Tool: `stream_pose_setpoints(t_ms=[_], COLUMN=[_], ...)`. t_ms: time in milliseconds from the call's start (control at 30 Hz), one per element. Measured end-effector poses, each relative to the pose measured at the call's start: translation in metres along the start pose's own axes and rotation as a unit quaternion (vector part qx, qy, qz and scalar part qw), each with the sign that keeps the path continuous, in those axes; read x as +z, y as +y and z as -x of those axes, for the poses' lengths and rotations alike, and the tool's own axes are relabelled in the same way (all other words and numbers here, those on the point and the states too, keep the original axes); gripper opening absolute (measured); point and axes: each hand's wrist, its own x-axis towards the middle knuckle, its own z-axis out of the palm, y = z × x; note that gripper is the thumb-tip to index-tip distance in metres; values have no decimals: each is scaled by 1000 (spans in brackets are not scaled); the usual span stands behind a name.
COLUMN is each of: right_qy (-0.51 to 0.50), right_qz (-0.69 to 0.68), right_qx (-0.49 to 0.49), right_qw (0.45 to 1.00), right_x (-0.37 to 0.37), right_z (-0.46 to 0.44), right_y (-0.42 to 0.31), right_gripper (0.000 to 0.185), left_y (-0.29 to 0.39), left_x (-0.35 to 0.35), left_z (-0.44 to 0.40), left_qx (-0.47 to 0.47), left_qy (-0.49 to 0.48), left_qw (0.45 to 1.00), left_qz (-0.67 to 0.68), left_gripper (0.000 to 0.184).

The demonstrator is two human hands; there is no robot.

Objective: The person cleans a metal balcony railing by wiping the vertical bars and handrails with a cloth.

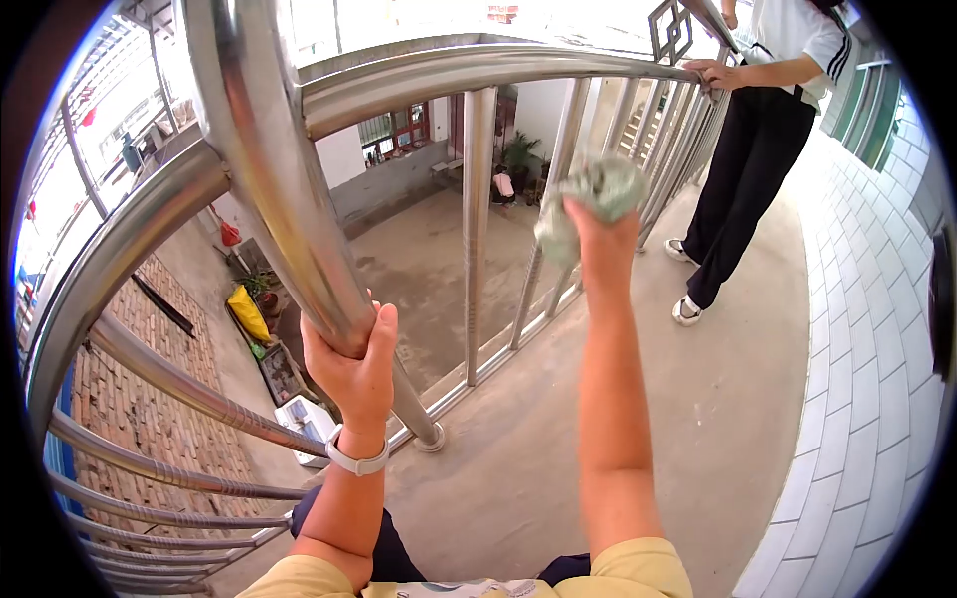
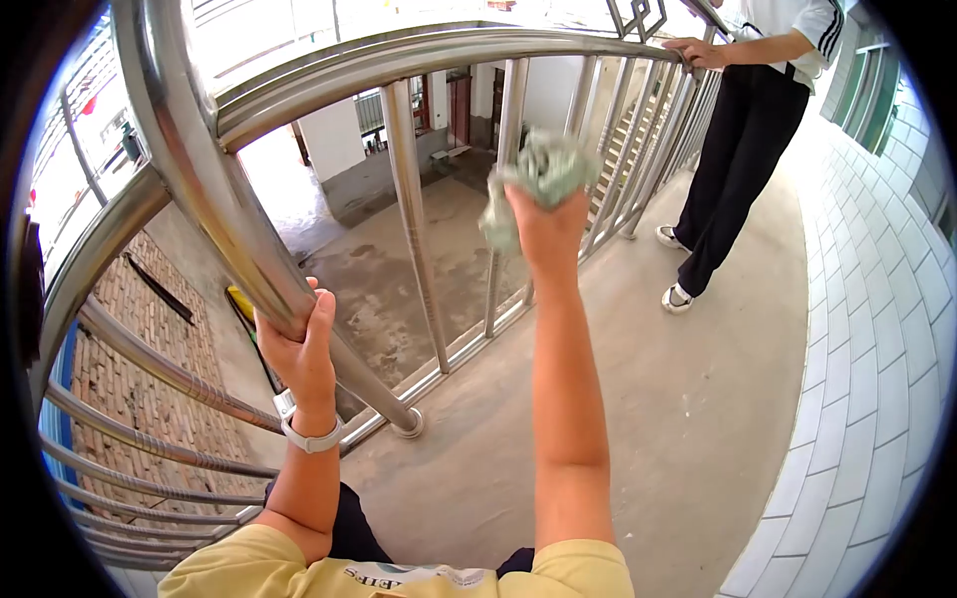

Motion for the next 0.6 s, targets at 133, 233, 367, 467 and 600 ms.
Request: stream_pose_setpoints(t_ms=[133,233,367,467,600], right_qy=[18,94,39,9,39], right_qz=[139,280,223,133,120], right_qx=[-29,-153,4,19,62], right_qw=[990,943,974,991,990], right_x=[41,54,35,33,33], right_z=[-62,-73,-72,-55,-51], right_y=[-37,-25,30,29,24], right_gripper=[24,23,19,18,18], left_y=[1,0,-4,-6,7], left_x=[-2,-3,-7,-9,-18], left_z=[1,1,0,-4,-11], left_qx=[-4,-6,-16,-12,-113], left_qy=[-10,-13,-26,-26,-110], left_qw=[1000,1000,999,1000,987], left_qz=[-7,-10,-22,-5,43], left_gripper=[26,26,27,25,29])
